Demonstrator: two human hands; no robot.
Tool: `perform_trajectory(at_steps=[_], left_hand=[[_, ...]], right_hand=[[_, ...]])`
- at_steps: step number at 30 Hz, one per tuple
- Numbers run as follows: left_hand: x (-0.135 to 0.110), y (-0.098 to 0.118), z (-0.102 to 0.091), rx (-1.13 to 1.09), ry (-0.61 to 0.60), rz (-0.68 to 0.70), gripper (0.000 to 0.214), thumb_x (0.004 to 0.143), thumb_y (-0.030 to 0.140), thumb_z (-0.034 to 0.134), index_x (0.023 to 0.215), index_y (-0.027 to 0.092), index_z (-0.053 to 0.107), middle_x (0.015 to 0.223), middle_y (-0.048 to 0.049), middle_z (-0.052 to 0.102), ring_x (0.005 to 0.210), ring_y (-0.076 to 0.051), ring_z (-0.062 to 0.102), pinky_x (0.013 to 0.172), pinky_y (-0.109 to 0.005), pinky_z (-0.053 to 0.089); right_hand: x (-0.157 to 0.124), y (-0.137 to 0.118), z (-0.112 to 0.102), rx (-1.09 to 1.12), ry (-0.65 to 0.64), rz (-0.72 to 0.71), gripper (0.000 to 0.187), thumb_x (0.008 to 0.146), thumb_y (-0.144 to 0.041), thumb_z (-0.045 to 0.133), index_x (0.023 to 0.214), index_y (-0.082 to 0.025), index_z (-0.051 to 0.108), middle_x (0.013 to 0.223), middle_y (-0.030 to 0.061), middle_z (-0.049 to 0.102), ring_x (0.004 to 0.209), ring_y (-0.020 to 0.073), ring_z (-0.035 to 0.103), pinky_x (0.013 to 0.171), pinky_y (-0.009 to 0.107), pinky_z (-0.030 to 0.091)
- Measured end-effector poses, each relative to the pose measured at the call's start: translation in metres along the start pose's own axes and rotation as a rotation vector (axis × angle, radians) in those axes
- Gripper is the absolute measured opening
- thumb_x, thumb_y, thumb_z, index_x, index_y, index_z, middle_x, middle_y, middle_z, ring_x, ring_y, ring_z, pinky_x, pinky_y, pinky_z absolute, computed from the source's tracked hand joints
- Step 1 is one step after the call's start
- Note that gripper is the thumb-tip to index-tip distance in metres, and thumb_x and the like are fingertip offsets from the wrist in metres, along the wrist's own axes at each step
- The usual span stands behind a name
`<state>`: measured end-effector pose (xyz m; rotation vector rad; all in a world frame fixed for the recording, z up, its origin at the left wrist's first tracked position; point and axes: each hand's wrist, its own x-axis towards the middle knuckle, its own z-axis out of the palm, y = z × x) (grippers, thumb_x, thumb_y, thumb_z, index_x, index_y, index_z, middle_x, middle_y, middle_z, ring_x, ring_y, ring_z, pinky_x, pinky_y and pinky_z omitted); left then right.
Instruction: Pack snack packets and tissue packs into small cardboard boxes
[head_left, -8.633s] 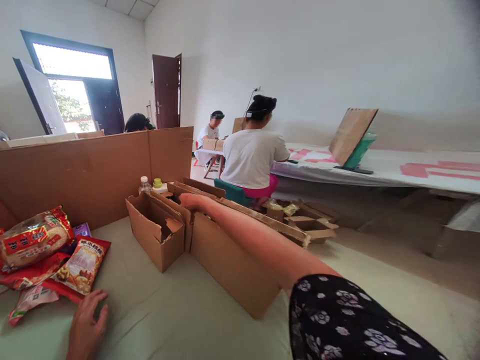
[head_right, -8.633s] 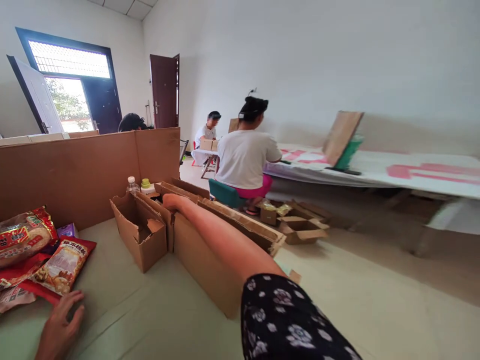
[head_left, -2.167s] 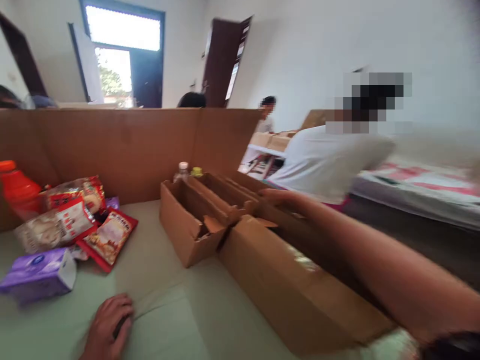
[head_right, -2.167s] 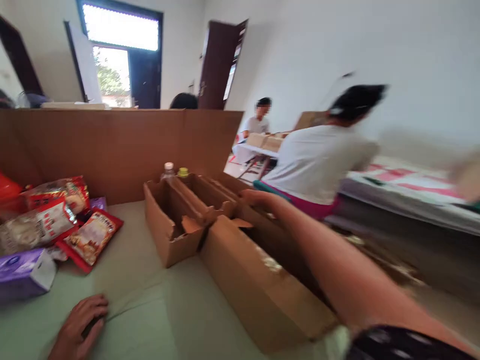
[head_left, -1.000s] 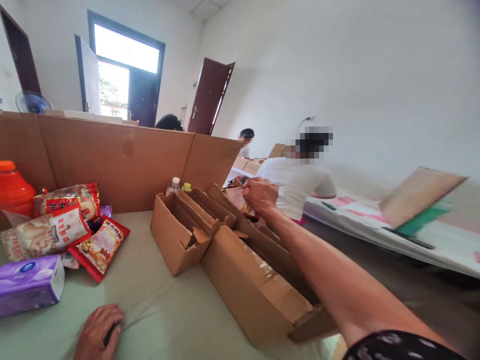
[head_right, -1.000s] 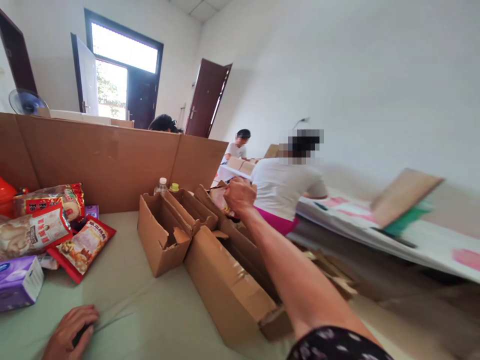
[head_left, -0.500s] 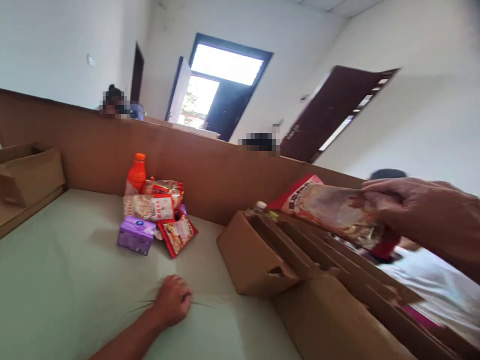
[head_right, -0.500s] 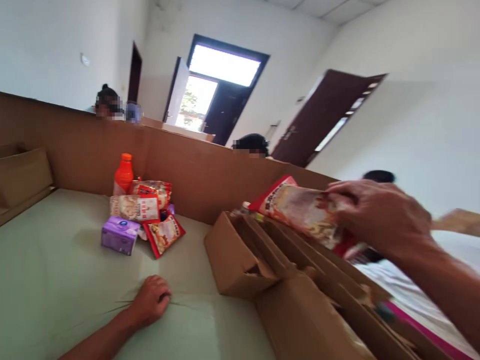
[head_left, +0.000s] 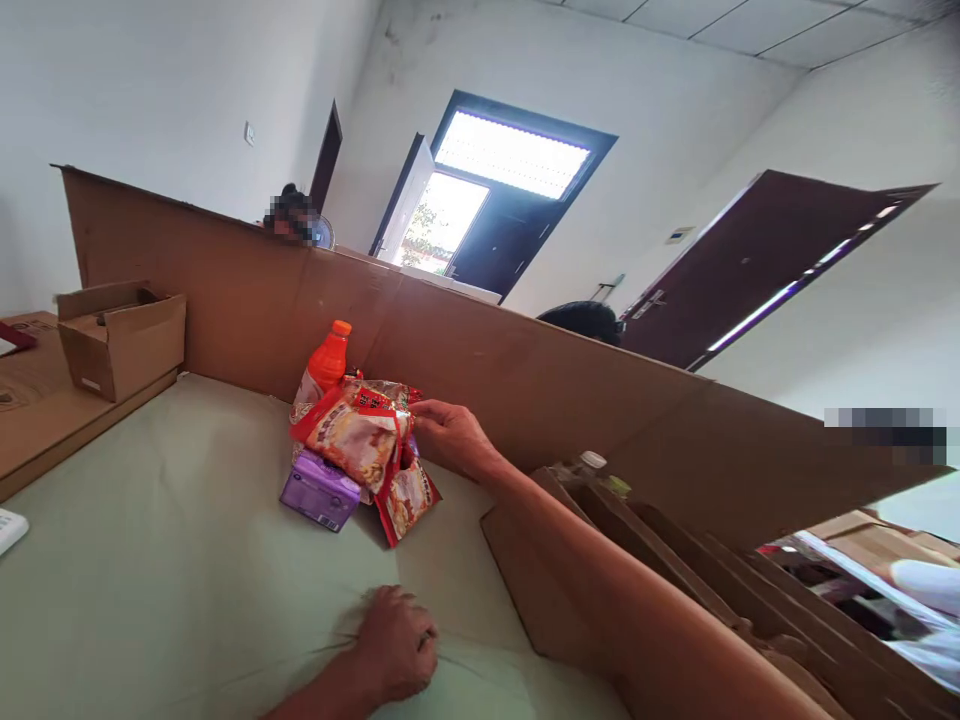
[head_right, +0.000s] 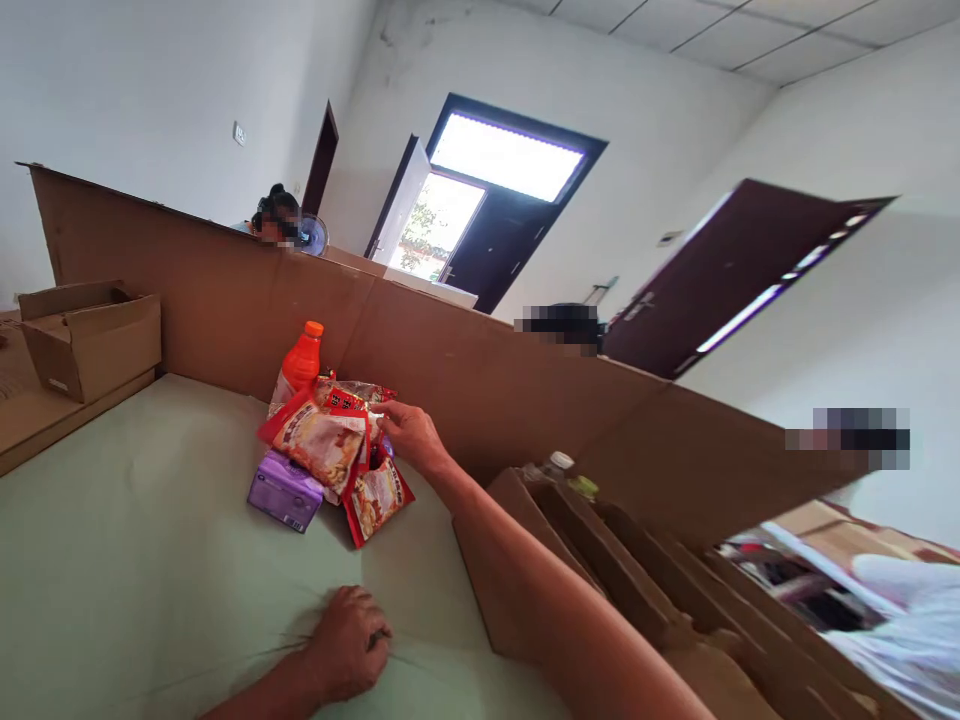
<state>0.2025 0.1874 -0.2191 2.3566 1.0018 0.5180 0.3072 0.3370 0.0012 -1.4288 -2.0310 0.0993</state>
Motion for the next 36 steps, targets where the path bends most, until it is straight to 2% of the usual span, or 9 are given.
perform_trajectory(at_steps=[5, 10, 13, 17, 21, 24, 28, 33, 36], left_hand=[[0.002, -0.001, 0.001, -0.021, 0.040, -0.011, 0.027, 0.096, 0.036, 0.062, 0.115, 0.016, 0.064, 0.117, -0.0076, 0.067, 0.104, -0.022, 0.066, 0.092, -0.045, 0.056], [-0.002, 0.003, -0.010, 0.028, 0.128, 0.024, 0.020, 0.099, 0.036, 0.057, 0.112, 0.024, 0.066, 0.124, -0.0077, 0.065, 0.104, -0.019, 0.064, 0.093, -0.039, 0.055], [0.001, -0.002, -0.019, 0.051, 0.143, 0.093, 0.021, 0.097, 0.035, 0.060, 0.109, 0.019, 0.066, 0.116, -0.0071, 0.067, 0.102, -0.020, 0.065, 0.092, -0.042, 0.056], [0.016, -0.010, -0.028, 0.065, 0.141, 0.159, 0.017, 0.093, 0.015, 0.053, 0.094, 0.017, 0.070, 0.099, -0.0065, 0.073, 0.099, -0.022, 0.067, 0.091, -0.044, 0.055], [0.013, -0.007, -0.031, 0.117, 0.162, 0.185, 0.027, 0.085, 0.013, 0.048, 0.093, 0.018, 0.073, 0.107, -0.0099, 0.076, 0.104, -0.026, 0.069, 0.094, -0.047, 0.055], [-0.006, 0.000, -0.026, 0.173, 0.189, 0.183, 0.029, 0.081, 0.016, 0.051, 0.096, 0.019, 0.076, 0.118, -0.0120, 0.074, 0.112, -0.029, 0.068, 0.098, -0.052, 0.054], [-0.043, 0.004, -0.009, 0.256, 0.211, 0.225, 0.034, 0.081, 0.021, 0.056, 0.108, 0.024, 0.076, 0.125, -0.0118, 0.072, 0.118, -0.033, 0.067, 0.100, -0.056, 0.054], [-0.094, -0.004, -0.003, 0.160, 0.167, 0.419, 0.033, 0.081, 0.031, 0.063, 0.112, 0.031, 0.075, 0.126, -0.0090, 0.073, 0.115, -0.031, 0.069, 0.097, -0.048, 0.058], [-0.125, -0.009, -0.021, -0.062, 0.116, 0.273, 0.039, 0.085, 0.044, 0.061, 0.119, 0.030, 0.072, 0.125, -0.0090, 0.073, 0.115, -0.028, 0.070, 0.100, -0.042, 0.057]], right_hand=[[-0.047, 0.013, -0.012, -0.002, -0.060, -0.025, 0.024, 0.085, -0.030, 0.053, 0.090, -0.022, 0.076, 0.091, 0.0068, 0.079, 0.079, 0.0242, 0.073, 0.073, 0.036, 0.057], [-0.180, 0.000, -0.040, -0.056, -0.026, -0.039, 0.019, 0.086, -0.030, 0.056, 0.089, -0.028, 0.075, 0.092, 0.0046, 0.079, 0.087, 0.0263, 0.074, 0.079, 0.042, 0.059], [-0.265, -0.013, -0.046, -0.149, -0.003, 0.012, 0.018, 0.089, -0.023, 0.056, 0.087, -0.026, 0.074, 0.095, 0.0040, 0.079, 0.091, 0.0233, 0.074, 0.083, 0.039, 0.058], [-0.334, -0.013, -0.075, -0.413, 0.167, 0.135, 0.022, 0.093, -0.019, 0.051, 0.099, -0.024, 0.072, 0.115, 0.0083, 0.074, 0.109, 0.0249, 0.068, 0.089, 0.041, 0.054], [-0.359, 0.012, -0.127, -0.759, 0.406, 0.284, 0.037, 0.091, -0.024, 0.054, 0.127, -0.020, 0.063, 0.135, 0.0142, 0.064, 0.126, 0.0313, 0.057, 0.098, 0.048, 0.046], [-0.361, 0.043, -0.160, -0.857, 0.427, 0.526, 0.052, 0.086, -0.026, 0.059, 0.137, -0.014, 0.055, 0.139, 0.0203, 0.060, 0.125, 0.0355, 0.057, 0.096, 0.049, 0.044], [-0.366, 0.074, -0.186, -0.716, 0.355, 0.755, 0.039, 0.082, -0.023, 0.057, 0.119, -0.014, 0.067, 0.099, 0.0163, 0.077, 0.090, 0.0322, 0.070, 0.081, 0.044, 0.049], [-0.398, 0.045, -0.193, -0.493, 0.300, 0.577, 0.022, 0.090, -0.031, 0.051, 0.094, -0.024, 0.071, 0.088, 0.0038, 0.077, 0.076, 0.0220, 0.069, 0.070, 0.033, 0.052], [-0.412, -0.004, -0.188, -0.312, 0.322, 0.242, 0.020, 0.094, -0.028, 0.051, 0.088, -0.025, 0.070, 0.085, 0.0040, 0.075, 0.077, 0.0195, 0.067, 0.069, 0.032, 0.052]])
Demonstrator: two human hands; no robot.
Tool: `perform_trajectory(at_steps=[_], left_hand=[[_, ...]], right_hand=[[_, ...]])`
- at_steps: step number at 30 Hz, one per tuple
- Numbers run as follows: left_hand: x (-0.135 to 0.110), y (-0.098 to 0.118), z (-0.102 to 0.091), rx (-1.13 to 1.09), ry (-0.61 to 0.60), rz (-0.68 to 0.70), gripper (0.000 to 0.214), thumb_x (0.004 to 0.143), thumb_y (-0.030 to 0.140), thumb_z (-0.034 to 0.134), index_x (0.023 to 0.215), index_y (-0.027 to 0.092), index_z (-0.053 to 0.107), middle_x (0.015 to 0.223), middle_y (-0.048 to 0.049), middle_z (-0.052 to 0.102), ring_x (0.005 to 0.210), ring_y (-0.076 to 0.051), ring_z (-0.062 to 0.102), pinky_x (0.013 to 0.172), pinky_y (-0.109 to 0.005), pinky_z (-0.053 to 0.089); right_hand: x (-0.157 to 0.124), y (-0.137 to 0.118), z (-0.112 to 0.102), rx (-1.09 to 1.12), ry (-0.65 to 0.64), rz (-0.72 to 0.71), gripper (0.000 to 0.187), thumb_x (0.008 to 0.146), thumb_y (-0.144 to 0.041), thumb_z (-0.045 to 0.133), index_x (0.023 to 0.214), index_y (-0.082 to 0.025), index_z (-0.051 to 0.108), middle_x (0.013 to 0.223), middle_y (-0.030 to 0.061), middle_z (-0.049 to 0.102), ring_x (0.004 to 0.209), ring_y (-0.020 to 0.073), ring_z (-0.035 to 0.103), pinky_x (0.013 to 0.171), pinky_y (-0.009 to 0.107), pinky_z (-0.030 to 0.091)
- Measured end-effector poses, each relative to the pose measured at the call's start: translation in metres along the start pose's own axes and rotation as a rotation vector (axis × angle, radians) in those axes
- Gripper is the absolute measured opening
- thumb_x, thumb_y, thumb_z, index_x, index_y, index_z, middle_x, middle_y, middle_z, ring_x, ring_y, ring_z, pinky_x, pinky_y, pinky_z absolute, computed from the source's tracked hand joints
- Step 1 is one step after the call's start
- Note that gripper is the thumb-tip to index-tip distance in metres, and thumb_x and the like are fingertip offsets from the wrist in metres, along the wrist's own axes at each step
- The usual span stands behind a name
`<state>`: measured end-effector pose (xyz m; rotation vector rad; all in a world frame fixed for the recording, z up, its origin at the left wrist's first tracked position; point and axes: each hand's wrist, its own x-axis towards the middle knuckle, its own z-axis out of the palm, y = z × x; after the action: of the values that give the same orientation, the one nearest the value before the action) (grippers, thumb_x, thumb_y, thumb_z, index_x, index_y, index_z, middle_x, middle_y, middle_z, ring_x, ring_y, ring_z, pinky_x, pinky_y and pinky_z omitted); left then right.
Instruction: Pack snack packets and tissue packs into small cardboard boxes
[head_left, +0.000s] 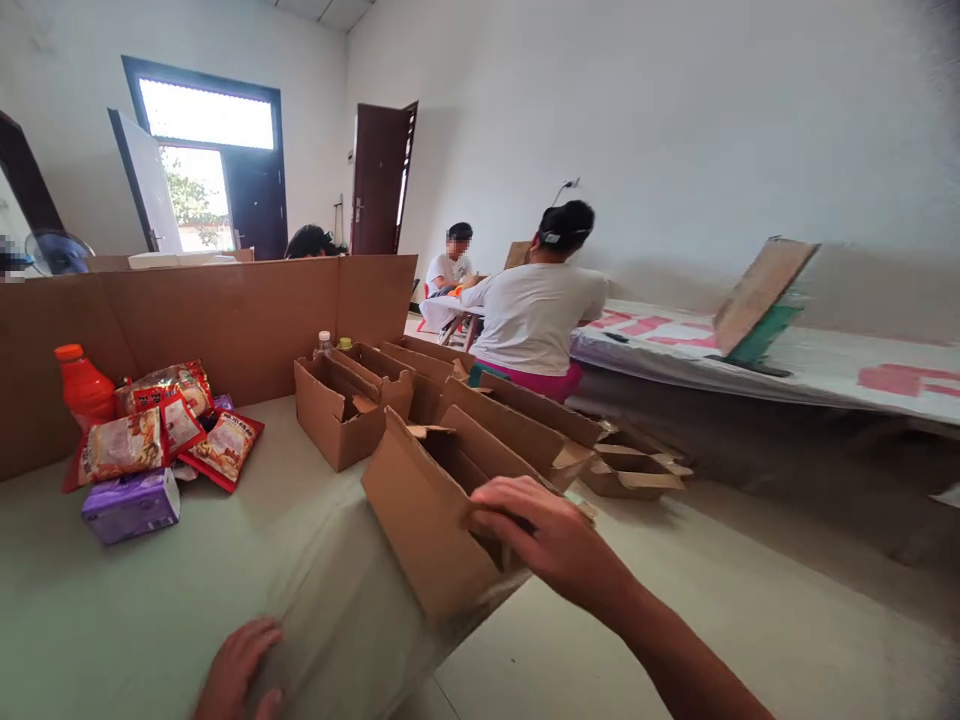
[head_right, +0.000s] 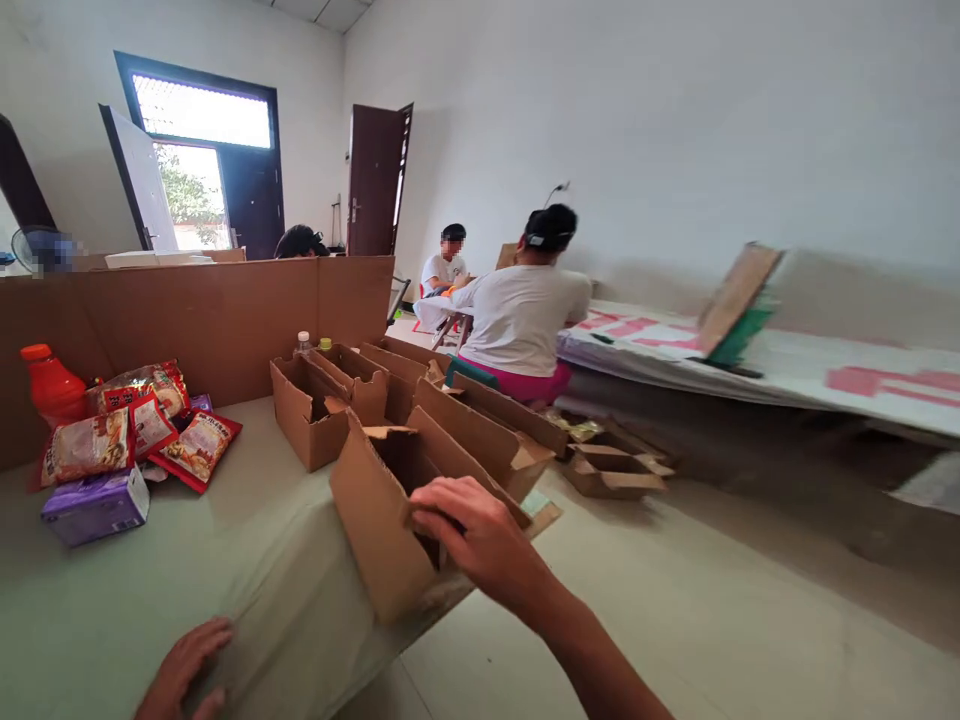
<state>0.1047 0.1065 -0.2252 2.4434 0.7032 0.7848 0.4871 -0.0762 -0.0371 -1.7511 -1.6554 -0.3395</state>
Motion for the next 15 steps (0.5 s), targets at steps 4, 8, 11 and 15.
perform_trajectory(at_steps=[4, 8, 11, 15], left_hand=[[-0.033, 0.014, -0.049, -0.214, 0.064, -0.412, 0.058, 0.085, 0.058, 0.061, 0.134, 0.026, 0.061, 0.138, -0.0115, 0.065, 0.125, -0.032, 0.063, 0.106, -0.050, 0.052], [-0.056, 0.043, -0.092, -0.361, 0.172, -0.456, 0.090, 0.077, 0.065, 0.071, 0.152, 0.027, 0.038, 0.156, -0.0136, 0.046, 0.141, -0.037, 0.047, 0.114, -0.053, 0.043], [-0.062, 0.069, -0.106, -0.365, 0.158, -0.466, 0.111, 0.070, 0.073, 0.074, 0.158, 0.030, 0.022, 0.164, -0.0131, 0.031, 0.146, -0.040, 0.037, 0.117, -0.058, 0.037], [-0.060, 0.092, -0.100, -0.358, 0.013, -0.521, 0.122, 0.065, 0.078, 0.073, 0.160, 0.029, 0.014, 0.166, -0.0149, 0.022, 0.149, -0.043, 0.029, 0.119, -0.065, 0.028]], right_hand=[[-0.007, -0.062, -0.005, 0.237, -0.010, -0.318, 0.021, 0.095, -0.013, 0.051, 0.089, -0.025, 0.067, 0.077, 0.0016, 0.069, 0.067, 0.0144, 0.060, 0.069, 0.031, 0.049], [0.004, -0.100, 0.012, 0.450, -0.150, -0.498, 0.029, 0.095, -0.008, 0.045, 0.096, -0.026, 0.067, 0.077, 0.0001, 0.068, 0.071, 0.0139, 0.062, 0.079, 0.034, 0.049], [0.004, -0.102, 0.022, 0.473, -0.203, -0.494, 0.028, 0.095, -0.022, 0.058, 0.118, -0.034, 0.066, 0.101, 0.0037, 0.074, 0.102, 0.0220, 0.067, 0.095, 0.041, 0.050], [-0.025, -0.069, 0.031, 0.418, -0.141, -0.144, 0.048, 0.096, -0.054, 0.049, 0.141, -0.037, 0.054, 0.143, 0.0117, 0.057, 0.130, 0.0363, 0.056, 0.101, 0.053, 0.051]])
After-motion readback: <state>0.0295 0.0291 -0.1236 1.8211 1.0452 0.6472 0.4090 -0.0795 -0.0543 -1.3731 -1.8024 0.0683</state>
